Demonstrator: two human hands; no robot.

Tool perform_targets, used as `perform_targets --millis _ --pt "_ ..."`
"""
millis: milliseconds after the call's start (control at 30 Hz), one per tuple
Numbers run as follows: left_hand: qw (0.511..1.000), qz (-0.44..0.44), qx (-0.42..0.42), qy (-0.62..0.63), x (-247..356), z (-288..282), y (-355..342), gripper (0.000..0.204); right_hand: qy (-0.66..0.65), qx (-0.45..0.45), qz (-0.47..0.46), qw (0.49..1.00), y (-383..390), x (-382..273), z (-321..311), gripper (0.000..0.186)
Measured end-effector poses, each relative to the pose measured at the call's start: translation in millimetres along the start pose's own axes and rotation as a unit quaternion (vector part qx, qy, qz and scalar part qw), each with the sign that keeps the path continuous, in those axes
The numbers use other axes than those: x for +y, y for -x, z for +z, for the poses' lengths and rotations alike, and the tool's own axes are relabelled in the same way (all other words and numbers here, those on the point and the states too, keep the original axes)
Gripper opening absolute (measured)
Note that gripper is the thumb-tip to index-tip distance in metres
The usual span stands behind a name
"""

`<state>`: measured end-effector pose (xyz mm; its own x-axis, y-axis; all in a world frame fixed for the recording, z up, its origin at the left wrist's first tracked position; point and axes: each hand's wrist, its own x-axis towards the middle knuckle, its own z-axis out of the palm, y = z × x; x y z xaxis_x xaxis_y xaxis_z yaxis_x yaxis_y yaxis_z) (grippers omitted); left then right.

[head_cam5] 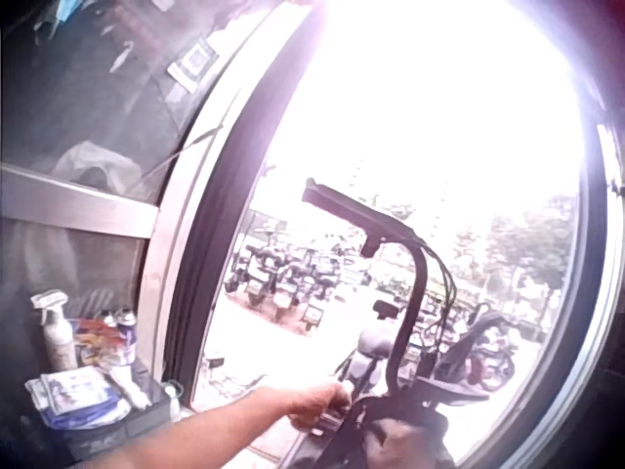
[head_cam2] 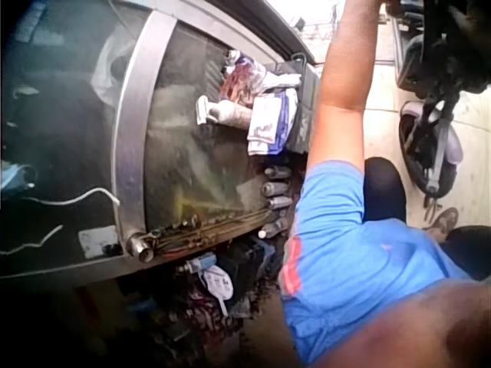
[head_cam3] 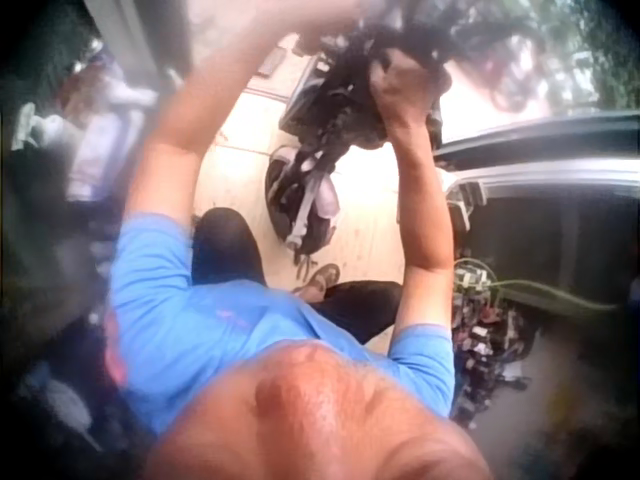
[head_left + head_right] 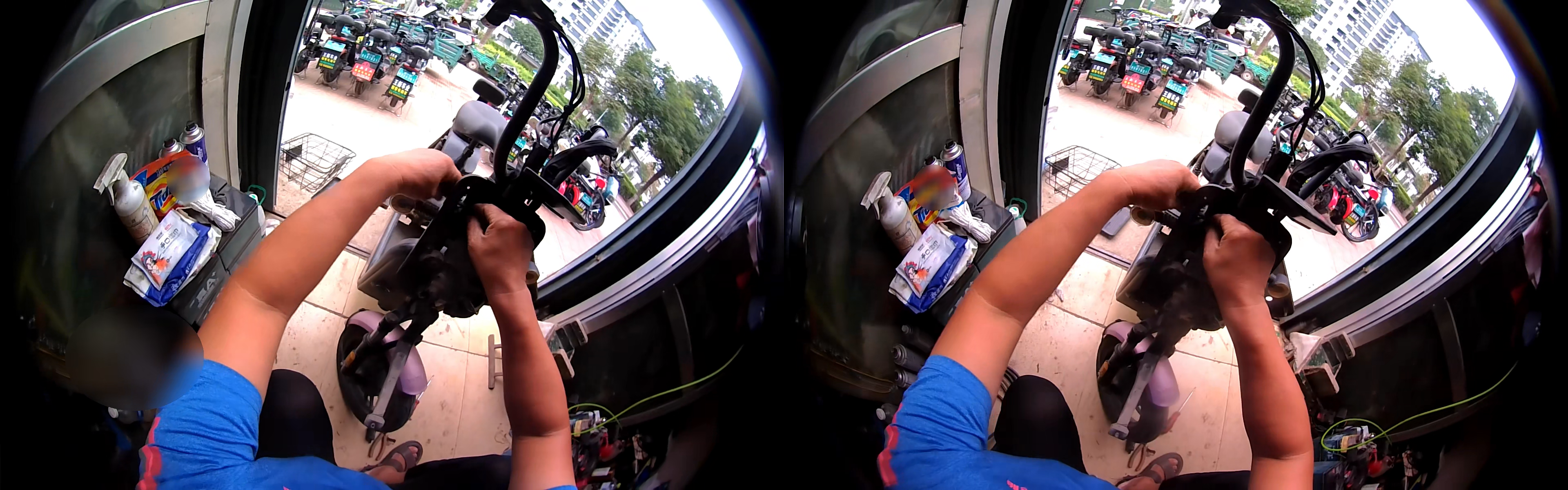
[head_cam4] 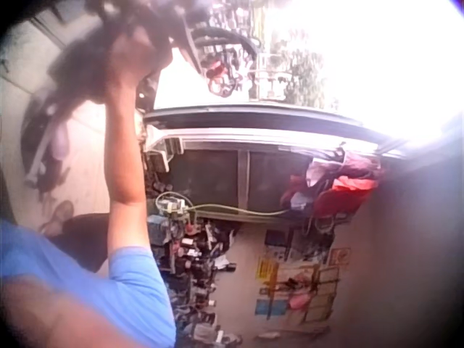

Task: The person prepares a wire by stripping its end with pliers and then connects it to a terminal block inside the front assembly of a motorcycle.

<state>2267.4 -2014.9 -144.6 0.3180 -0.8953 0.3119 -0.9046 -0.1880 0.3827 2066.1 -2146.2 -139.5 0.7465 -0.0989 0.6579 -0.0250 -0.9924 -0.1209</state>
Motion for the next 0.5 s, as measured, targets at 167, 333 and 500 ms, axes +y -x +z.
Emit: perform_targets --millis 167,333,500 --pt "0.959 -0.114 0.145 -0.214 -78.4 -9.8 37.3 0.016 -0.01 0.05 -0.046 0.998 7.7 -12.5 -13.1 0.016" --pt "0.88 -0.273 0.385 0.06 -30.8 -13.1 104.8 0.019 -0.077 0.085 -0.058 0.992 46.4 -26.6 -51.9 0.014" --pt "0.693 -0.117 0.213 0.679 51.7 19.7 184.7 0.046 -0.211 -0.047 0.052 0.975 122.4 -39.1 -86.4 0.016"
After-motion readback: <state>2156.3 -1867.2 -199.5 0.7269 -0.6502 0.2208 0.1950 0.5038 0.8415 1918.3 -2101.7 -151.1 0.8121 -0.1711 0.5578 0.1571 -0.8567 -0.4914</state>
